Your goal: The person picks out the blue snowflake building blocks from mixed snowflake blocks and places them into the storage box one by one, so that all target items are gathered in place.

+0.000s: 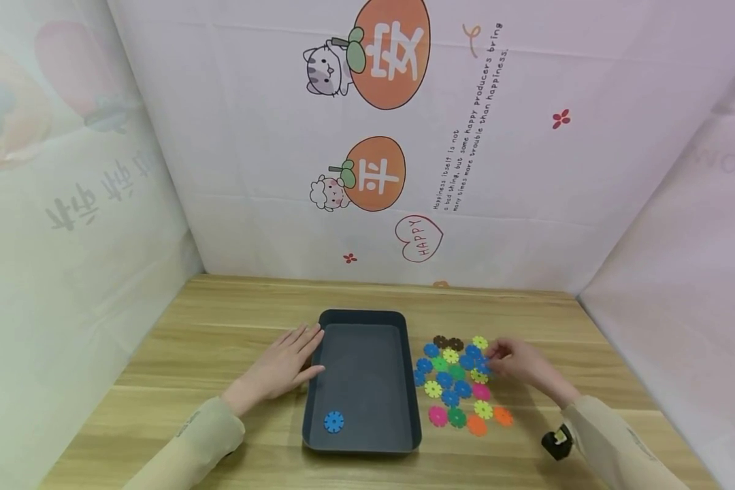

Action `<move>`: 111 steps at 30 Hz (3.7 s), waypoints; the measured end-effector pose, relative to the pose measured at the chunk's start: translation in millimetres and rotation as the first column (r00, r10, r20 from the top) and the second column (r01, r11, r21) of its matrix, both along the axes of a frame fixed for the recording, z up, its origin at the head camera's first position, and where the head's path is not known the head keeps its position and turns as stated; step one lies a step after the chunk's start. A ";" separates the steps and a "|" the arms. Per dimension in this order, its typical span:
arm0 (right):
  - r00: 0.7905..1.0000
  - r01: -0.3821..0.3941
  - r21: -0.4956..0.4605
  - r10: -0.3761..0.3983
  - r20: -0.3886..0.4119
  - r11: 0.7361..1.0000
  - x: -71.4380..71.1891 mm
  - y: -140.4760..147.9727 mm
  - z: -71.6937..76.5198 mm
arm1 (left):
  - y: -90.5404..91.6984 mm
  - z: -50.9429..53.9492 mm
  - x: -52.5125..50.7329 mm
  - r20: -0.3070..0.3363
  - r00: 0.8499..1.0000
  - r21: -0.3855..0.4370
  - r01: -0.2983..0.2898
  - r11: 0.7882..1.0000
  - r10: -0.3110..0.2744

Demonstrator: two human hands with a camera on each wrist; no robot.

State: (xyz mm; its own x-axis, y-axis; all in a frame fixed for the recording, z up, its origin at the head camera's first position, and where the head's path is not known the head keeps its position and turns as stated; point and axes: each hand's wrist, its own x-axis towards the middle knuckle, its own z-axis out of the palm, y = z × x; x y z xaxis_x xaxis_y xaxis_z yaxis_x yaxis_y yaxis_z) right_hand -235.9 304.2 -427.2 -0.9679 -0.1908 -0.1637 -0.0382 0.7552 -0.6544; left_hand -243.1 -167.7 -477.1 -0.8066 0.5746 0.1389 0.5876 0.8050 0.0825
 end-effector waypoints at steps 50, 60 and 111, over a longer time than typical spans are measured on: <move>0.911 -0.403 -0.145 0.411 0.026 0.904 -18.8 -201.5 -0.6 | 0.2 -1.1 -1.0 -0.033 0.999 -0.021 -0.006 1.000 0.005; 0.904 -0.409 -0.133 0.421 0.081 0.903 -12.1 -223.7 -8.6 | 0.7 -0.9 -2.3 -0.028 1.000 -0.034 -0.015 0.999 0.014; 0.888 -0.438 -0.096 0.447 0.110 0.894 2.5 -247.1 -13.9 | -0.7 3.6 -2.8 0.011 1.000 -0.030 -0.014 0.999 0.014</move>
